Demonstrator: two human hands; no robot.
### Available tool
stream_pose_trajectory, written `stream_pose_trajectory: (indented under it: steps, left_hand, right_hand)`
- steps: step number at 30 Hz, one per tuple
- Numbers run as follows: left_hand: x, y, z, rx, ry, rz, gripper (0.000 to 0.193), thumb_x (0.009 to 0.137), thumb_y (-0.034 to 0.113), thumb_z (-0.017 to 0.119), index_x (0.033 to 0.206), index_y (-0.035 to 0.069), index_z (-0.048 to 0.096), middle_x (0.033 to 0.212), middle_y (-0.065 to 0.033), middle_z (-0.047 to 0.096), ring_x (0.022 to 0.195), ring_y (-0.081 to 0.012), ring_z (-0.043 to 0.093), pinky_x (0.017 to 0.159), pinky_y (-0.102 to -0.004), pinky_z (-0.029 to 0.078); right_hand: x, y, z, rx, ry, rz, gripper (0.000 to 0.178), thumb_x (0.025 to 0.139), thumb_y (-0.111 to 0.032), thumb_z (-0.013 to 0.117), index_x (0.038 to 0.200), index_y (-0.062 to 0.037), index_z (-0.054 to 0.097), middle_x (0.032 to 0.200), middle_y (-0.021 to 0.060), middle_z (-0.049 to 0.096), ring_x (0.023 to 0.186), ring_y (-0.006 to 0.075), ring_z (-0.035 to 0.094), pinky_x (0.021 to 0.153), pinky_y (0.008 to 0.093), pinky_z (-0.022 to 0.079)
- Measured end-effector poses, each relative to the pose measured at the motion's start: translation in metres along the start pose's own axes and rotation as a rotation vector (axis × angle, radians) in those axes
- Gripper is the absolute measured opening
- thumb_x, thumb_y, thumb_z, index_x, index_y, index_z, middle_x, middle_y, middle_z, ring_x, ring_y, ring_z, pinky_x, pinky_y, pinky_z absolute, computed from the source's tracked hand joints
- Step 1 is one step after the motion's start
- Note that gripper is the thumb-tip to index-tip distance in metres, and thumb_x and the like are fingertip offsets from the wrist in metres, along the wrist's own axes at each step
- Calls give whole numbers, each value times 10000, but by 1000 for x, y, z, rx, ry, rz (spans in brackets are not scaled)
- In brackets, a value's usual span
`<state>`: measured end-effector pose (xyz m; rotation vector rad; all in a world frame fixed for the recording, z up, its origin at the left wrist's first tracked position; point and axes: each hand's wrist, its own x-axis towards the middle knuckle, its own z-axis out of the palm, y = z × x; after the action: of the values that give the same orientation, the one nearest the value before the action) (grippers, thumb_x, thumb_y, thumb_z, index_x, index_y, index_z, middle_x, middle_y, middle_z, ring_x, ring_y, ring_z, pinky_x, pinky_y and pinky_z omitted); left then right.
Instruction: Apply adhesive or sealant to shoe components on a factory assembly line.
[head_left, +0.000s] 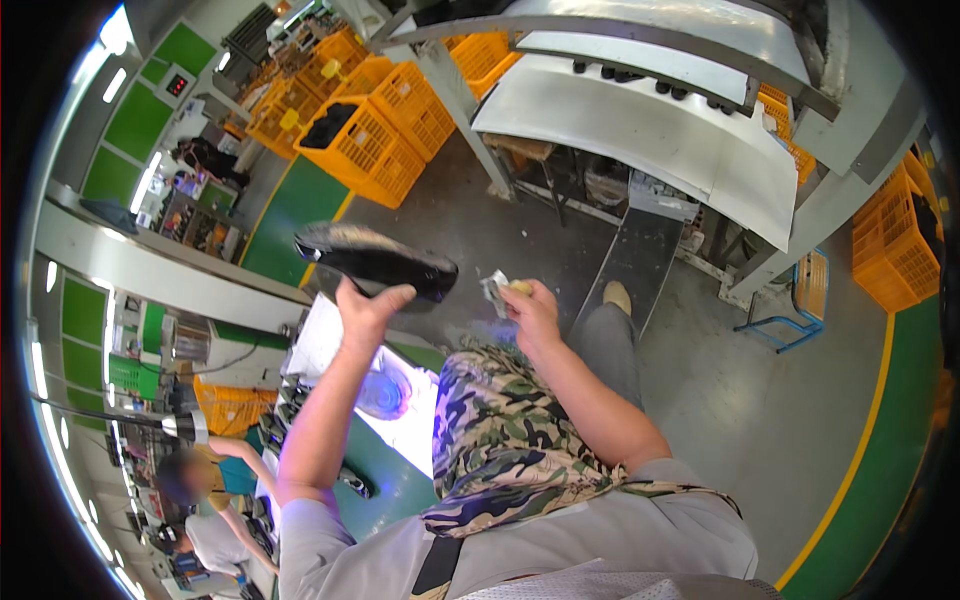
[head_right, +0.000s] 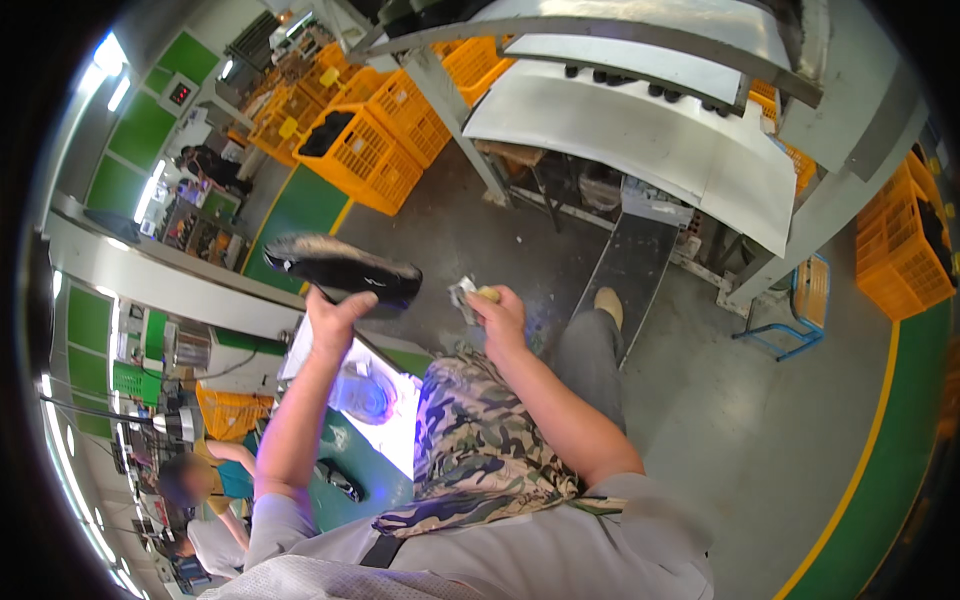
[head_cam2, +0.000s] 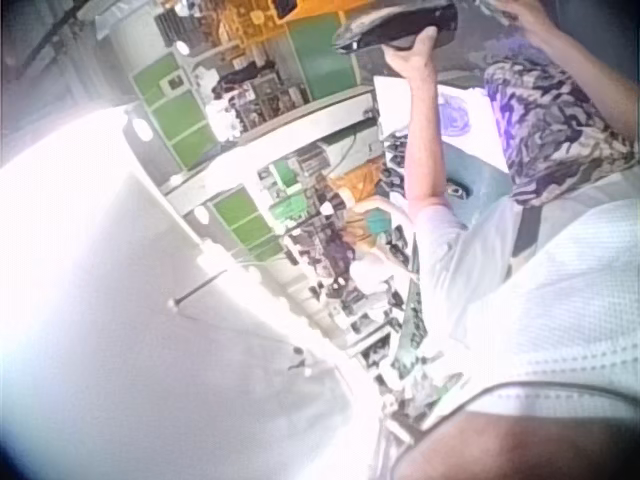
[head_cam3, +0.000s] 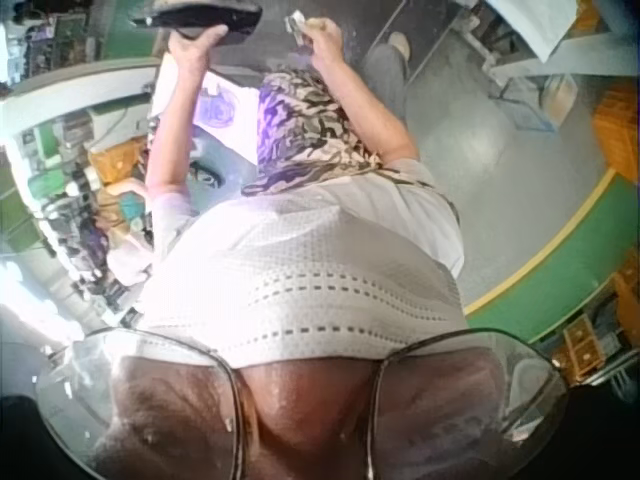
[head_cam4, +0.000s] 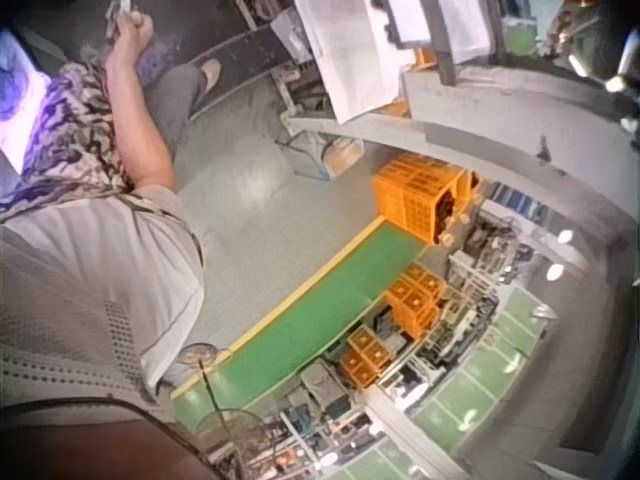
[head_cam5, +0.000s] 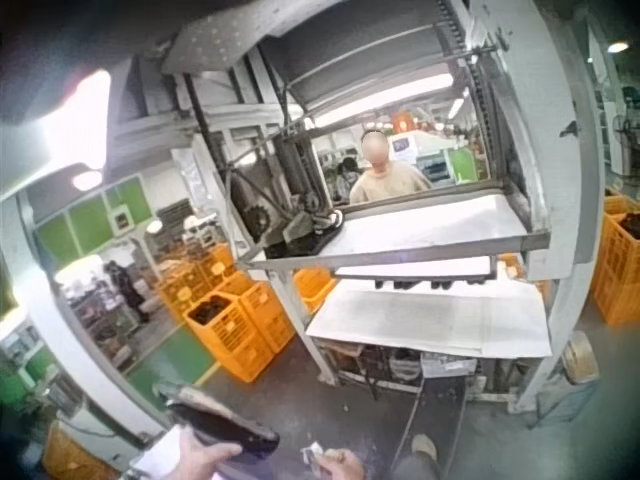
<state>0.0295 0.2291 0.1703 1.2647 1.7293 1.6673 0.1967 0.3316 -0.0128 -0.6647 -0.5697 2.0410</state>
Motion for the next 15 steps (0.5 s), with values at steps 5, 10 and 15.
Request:
stream_pose_trajectory:
  steps: [5, 10, 15]
  left_hand:
    - [124, 93, 31, -10, -14, 221, 590, 691, 94, 828, 1197, -26, 550, 1085, -109, 649, 975, -209, 622, 906, -343, 501]
    - [265, 185, 90, 159, -108, 435, 431, 765, 119, 787, 1121, -36, 598, 994, -136, 688, 860, -254, 683, 804, -387, 558]
    - [280, 257, 179, 536, 1, 194, 724, 703, 152, 854, 1331, 0, 527, 1161, -196, 641, 1042, -266, 642, 911, -360, 530]
  right_hand:
    - [15, 21, -66, 14, 213, 89, 212, 768, -42, 772, 867, -63, 586, 752, 1, 603, 622, 82, 550, 530, 241, 413]
    - [27, 54, -122, -137, 319, 96, 197, 785, -98, 767, 834, -107, 576, 745, -4, 615, 625, 84, 548, 528, 234, 392]
    - [42, 56, -140, -207, 309, 136, 203, 774, -104, 778, 832, -109, 584, 739, -9, 613, 610, 87, 544, 514, 235, 392]
